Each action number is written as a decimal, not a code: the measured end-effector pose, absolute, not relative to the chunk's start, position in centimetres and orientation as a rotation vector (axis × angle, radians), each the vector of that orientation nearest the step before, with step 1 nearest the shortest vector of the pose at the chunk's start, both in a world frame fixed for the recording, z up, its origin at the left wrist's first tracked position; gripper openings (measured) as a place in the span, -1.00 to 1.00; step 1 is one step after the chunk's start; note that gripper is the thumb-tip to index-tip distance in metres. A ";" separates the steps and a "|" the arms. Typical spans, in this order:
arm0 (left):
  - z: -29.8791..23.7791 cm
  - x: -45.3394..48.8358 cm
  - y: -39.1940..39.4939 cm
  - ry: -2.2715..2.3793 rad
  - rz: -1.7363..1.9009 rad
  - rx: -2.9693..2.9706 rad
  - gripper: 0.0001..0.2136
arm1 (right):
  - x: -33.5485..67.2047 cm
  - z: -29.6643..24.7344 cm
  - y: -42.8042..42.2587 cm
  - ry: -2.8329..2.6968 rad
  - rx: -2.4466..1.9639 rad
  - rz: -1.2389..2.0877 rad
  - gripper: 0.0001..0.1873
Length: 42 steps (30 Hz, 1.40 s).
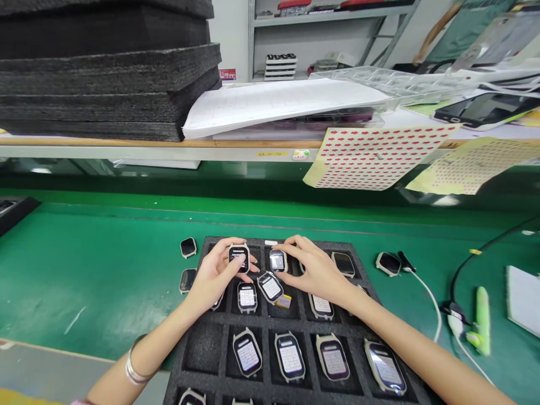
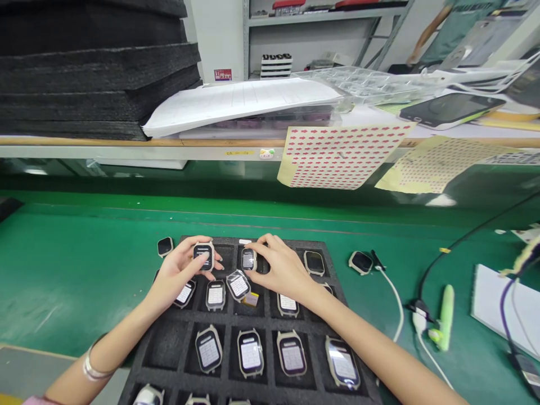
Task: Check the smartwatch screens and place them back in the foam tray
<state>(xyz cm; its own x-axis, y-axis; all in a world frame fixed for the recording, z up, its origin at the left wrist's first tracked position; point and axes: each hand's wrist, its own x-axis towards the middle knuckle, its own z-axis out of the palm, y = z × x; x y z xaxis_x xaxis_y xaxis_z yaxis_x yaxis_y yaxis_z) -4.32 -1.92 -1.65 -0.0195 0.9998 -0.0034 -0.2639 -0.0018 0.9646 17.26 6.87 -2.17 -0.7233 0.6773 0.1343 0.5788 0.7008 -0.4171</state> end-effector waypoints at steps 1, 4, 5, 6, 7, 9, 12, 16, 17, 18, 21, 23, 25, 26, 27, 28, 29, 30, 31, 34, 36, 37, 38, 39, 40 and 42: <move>-1.7 -4.3 -1.9 1.027 1.338 1.000 -0.73 | 17.3 -2.2 6.8 -2.635 -1.002 0.509 -0.52; -1.7 -4.3 -2.0 1.035 1.340 1.002 -0.72 | 17.4 -2.0 6.9 -2.651 -1.003 0.523 -0.49; -1.7 -4.4 -2.0 1.035 1.341 1.003 -0.73 | 17.5 -1.9 6.9 -2.655 -0.998 0.529 -0.47; -1.7 -4.4 -2.0 1.034 1.342 1.005 -0.72 | 17.7 -1.7 7.0 -2.656 -0.991 0.533 -0.45; -1.7 -4.4 -2.0 1.033 1.342 1.006 -0.72 | 17.8 -1.5 7.2 -2.656 -0.984 0.535 -0.46; -1.7 -4.4 -2.0 1.032 1.340 1.006 -0.72 | 18.3 -1.0 7.4 -2.649 -0.987 0.518 -0.54; -1.8 -4.5 -1.9 1.022 1.335 1.008 -0.71 | 19.2 -0.2 7.9 -2.625 -1.036 0.451 -0.67; -1.9 -4.4 -1.9 0.992 1.340 1.035 -0.66 | 20.7 0.3 8.4 -2.573 -1.093 0.349 -0.65; -1.9 -4.4 -1.9 0.987 1.338 1.043 -0.63 | 21.2 0.4 8.5 -2.560 -1.101 0.336 -0.64; -2.0 -4.4 -1.9 0.984 1.333 1.052 -0.60 | 21.8 0.3 8.6 -2.546 -1.112 0.328 -0.64; -2.6 -4.2 -1.9 0.989 1.293 1.086 -0.49 | 24.1 0.0 8.7 -2.506 -1.188 0.307 -0.62; -3.1 -4.2 -1.7 1.011 1.240 1.134 -0.44 | 25.6 -0.4 8.6 -2.526 -1.254 0.299 -0.61; -3.7 -4.2 -1.4 1.065 1.169 1.232 -0.47 | 26.8 -0.8 8.3 -2.579 -1.294 0.280 -0.62; -4.0 -4.3 -1.2 1.127 1.118 1.333 -0.50 | 27.2 -1.0 8.1 -2.603 -1.309 0.271 -0.63; -4.2 -4.4 -0.9 1.212 1.056 1.465 -0.53 | 27.5 -1.3 7.8 -2.615 -1.323 0.266 -0.64; -4.4 -4.6 -0.6 1.305 0.991 1.610 -0.57 | 27.6 -1.5 7.5 -2.616 -1.339 0.268 -0.64; -4.5 -4.8 -0.2 1.388 0.925 1.749 -0.60 | 27.6 -1.6 7.2 -2.609 -1.354 0.277 -0.65; -4.4 -5.1 0.2 1.448 0.866 1.865 -0.62 | 27.5 -1.8 6.9 -2.599 -1.367 0.291 -0.66; -4.2 -5.3 0.5 1.477 0.825 1.942 -0.64 | 27.4 -1.9 6.7 -2.587 -1.376 0.306 -0.68; -2.9 -5.7 1.4 1.493 0.696 2.112 -0.60 | 27.2 -2.1 6.6 -2.548 -1.384 0.351 -0.73; -1.6 -5.1 2.0 1.512 0.572 2.282 -0.57 | 27.4 -2.1 7.0 -2.510 -1.376 0.415 -0.76; -1.0 -4.4 2.3 1.503 0.517 2.366 -0.59 | 27.5 -2.2 7.4 -2.483 -1.371 0.452 -0.77; -0.4 -3.4 2.6 1.469 0.476 2.429 -0.64 | 27.6 -2.2 7.7 -2.451 -1.370 0.490 -0.78; 0.0 -2.2 2.9 1.420 0.453 2.468 -0.68 | 27.7 -2.3 8.0 -2.413 -1.371 0.526 -0.78; 0.3 -0.7 3.3 1.369 0.421 2.490 -0.71 | 27.8 -2.3 8.3 -2.376 -1.371 0.562 -0.78; 0.3 2.5 4.1 1.304 0.366 2.485 -0.76 | 28.0 -2.3 8.4 -2.310 -1.354 0.629 -0.76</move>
